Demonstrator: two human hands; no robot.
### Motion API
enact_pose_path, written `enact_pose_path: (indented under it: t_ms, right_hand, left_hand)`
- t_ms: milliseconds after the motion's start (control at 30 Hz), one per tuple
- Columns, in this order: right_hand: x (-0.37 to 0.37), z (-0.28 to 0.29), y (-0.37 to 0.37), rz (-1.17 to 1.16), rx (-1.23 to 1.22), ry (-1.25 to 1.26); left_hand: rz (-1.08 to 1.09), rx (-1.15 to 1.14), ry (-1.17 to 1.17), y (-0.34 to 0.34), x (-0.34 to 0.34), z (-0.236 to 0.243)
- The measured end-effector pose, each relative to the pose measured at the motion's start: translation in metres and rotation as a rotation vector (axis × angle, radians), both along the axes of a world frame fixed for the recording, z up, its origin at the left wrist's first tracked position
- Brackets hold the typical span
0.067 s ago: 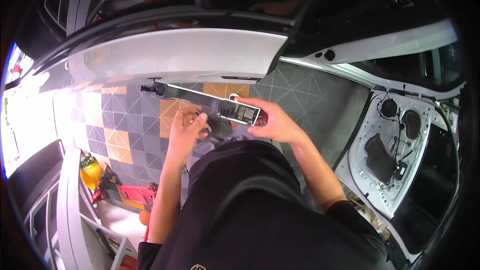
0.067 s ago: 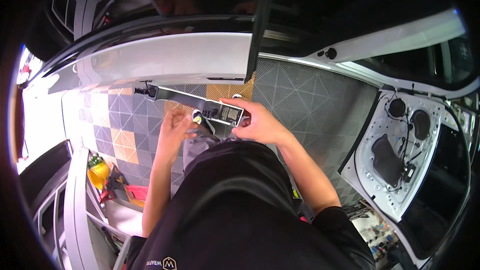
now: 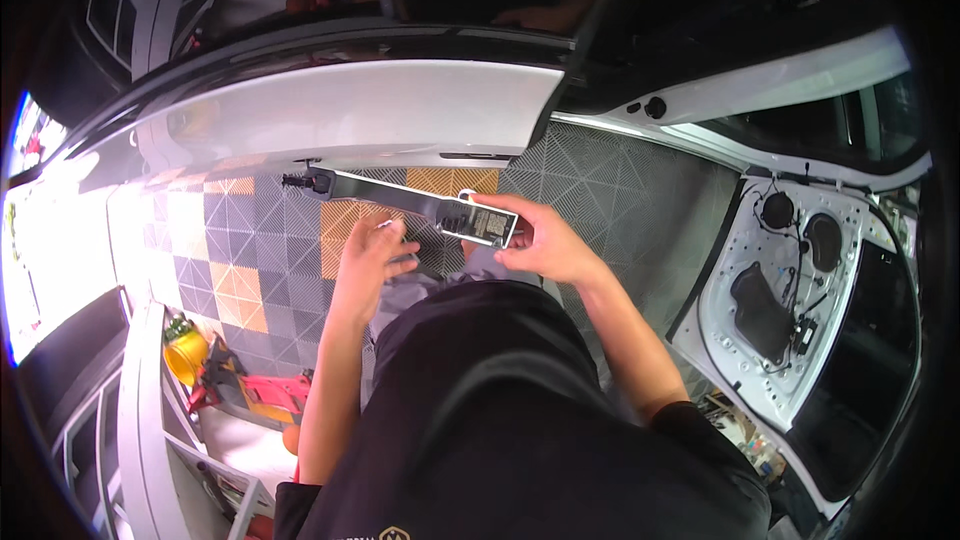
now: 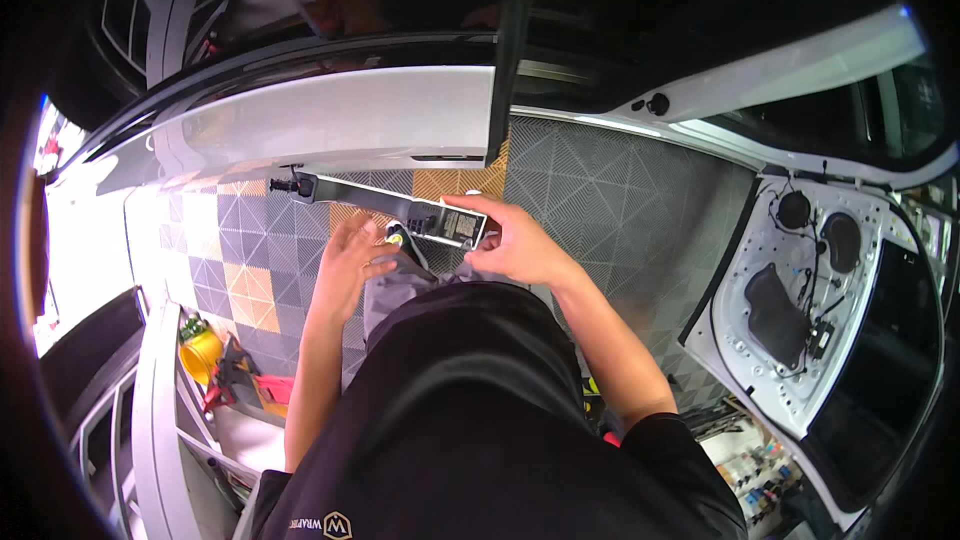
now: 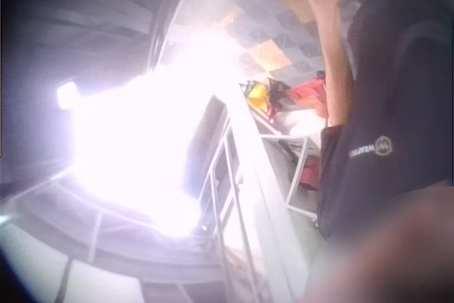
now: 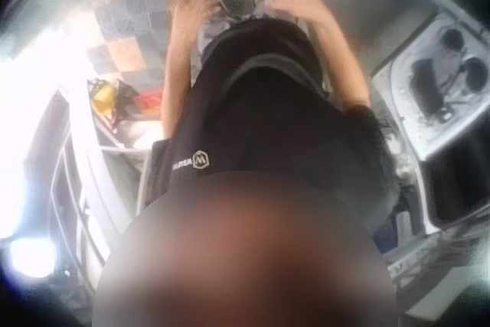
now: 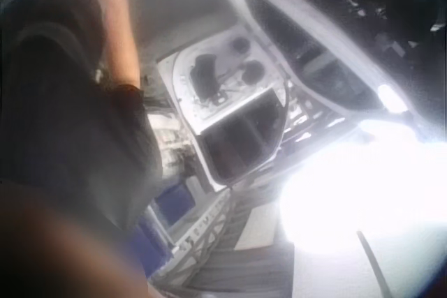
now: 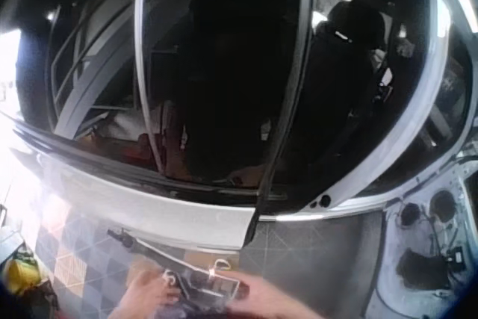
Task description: The person removes a car door handle using an Allen key, then installs a new chrome door handle on the same door. The person also interacts with the vehicle's touchscreen and retrieves tools from a nearby toolbox.
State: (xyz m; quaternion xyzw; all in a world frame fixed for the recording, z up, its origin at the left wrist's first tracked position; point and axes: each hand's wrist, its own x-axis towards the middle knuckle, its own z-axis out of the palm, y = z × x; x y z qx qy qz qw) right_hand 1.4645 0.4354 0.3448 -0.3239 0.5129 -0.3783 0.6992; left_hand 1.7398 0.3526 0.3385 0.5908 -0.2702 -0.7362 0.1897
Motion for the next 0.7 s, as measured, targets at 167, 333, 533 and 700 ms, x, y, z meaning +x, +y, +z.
enact_pose_path:
  t_ms: [167, 333, 533, 700]
  right_hand:
    - [0.014, -0.033, 0.012, -0.276, -0.048, -0.076]
    - [0.044, -0.060, 0.013, -0.545, 0.075, -0.072]
    - [0.097, -0.106, 0.007, -0.996, 0.126, -0.181]
    - [0.152, -0.129, 0.055, -1.333, 0.264, -0.052]
  left_hand:
    - [0.179, 0.137, 0.635, -0.045, 0.013, -0.065]
    - [0.018, 0.000, 0.546, -0.077, 0.023, -0.089]
    - [-0.152, 0.007, 0.552, -0.094, 0.040, -0.103]
    - [-0.227, -0.093, 0.577, -0.098, 0.052, -0.125]
